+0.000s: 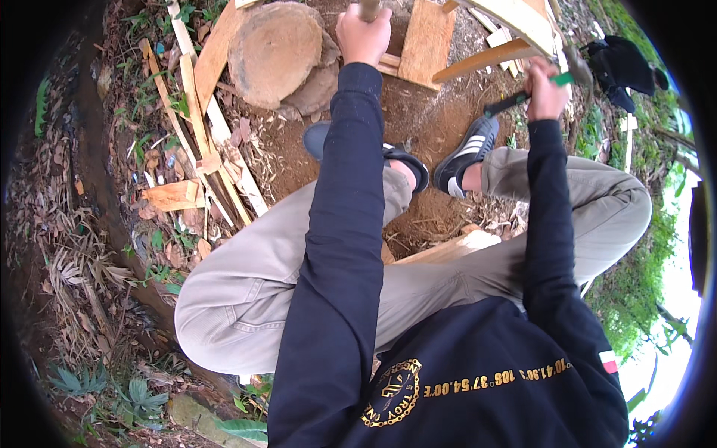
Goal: The person assembles a small wooden box-like structure using planks and a hammer. They position planks, drive nails, and repeatedly adjust the frame to fit the pieces together.
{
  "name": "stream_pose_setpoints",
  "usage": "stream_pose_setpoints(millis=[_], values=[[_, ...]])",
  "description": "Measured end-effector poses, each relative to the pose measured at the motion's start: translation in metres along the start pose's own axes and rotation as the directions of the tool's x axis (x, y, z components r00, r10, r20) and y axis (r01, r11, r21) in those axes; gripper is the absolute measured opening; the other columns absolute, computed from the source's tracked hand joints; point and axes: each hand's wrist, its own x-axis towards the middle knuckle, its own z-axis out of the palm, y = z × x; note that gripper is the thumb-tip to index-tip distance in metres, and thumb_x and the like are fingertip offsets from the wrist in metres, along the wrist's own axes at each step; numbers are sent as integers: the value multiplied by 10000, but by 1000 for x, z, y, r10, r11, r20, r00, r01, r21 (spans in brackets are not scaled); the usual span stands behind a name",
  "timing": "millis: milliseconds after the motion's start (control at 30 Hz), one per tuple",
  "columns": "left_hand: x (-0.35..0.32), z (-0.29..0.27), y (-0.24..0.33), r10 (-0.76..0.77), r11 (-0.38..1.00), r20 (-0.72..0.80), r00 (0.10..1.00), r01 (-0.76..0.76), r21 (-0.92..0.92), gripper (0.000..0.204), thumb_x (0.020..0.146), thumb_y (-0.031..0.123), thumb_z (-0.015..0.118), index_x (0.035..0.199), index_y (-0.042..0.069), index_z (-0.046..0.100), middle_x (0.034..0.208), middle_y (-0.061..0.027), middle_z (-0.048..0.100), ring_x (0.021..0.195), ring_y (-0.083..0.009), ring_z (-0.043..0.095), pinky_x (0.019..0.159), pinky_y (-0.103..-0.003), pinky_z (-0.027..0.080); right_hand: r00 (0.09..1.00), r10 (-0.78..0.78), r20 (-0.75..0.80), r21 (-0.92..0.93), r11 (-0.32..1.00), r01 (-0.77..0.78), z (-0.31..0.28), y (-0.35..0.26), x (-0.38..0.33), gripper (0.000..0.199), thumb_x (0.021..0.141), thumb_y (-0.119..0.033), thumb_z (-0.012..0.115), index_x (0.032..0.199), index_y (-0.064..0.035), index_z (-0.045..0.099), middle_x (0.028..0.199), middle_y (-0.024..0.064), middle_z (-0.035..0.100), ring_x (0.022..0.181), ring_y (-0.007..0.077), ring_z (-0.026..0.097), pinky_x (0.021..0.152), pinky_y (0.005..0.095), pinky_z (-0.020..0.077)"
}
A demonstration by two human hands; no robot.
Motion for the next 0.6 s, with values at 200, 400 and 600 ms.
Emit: stream_pose_setpoints(millis=[200, 400, 600], values=[[-42, -6, 22, -304, 882, -26, 952, 271, -386, 634, 783, 185, 740, 1192, -100, 348, 1177, -260, 385, 1151, -373, 447, 1040, -478, 351, 969, -129, 210, -320, 928, 193, 49, 12, 89, 70, 874, -54, 590, 818, -32, 553, 781, 127, 650, 518, 210, 545, 469, 318, 412], [-75, 9, 19, -302, 878, -235, 924, 173, -446, 396, 772, 30, 650, 1080, -23, 407, 1081, -182, 425, 1055, -324, 482, 956, -454, 397, 950, -164, 267, -472, 837, 277, 94, 40, 96, 82, 869, -72, 595, 810, -31, 558, 775, 133, 647, 526, 218, 552, 475, 327, 416], [-100, 8, 9, -116, 991, -283, 952, 129, 26, 176, 815, 43, 607, 938, 21, 483, 1002, -148, 481, 975, -323, 531, 832, -431, 450, 941, -182, 286, -510, 802, 310, 108, 48, 105, 96, 865, -91, 601, 802, -29, 563, 769, 139, 645, 534, 227, 559, 481, 335, 421]])
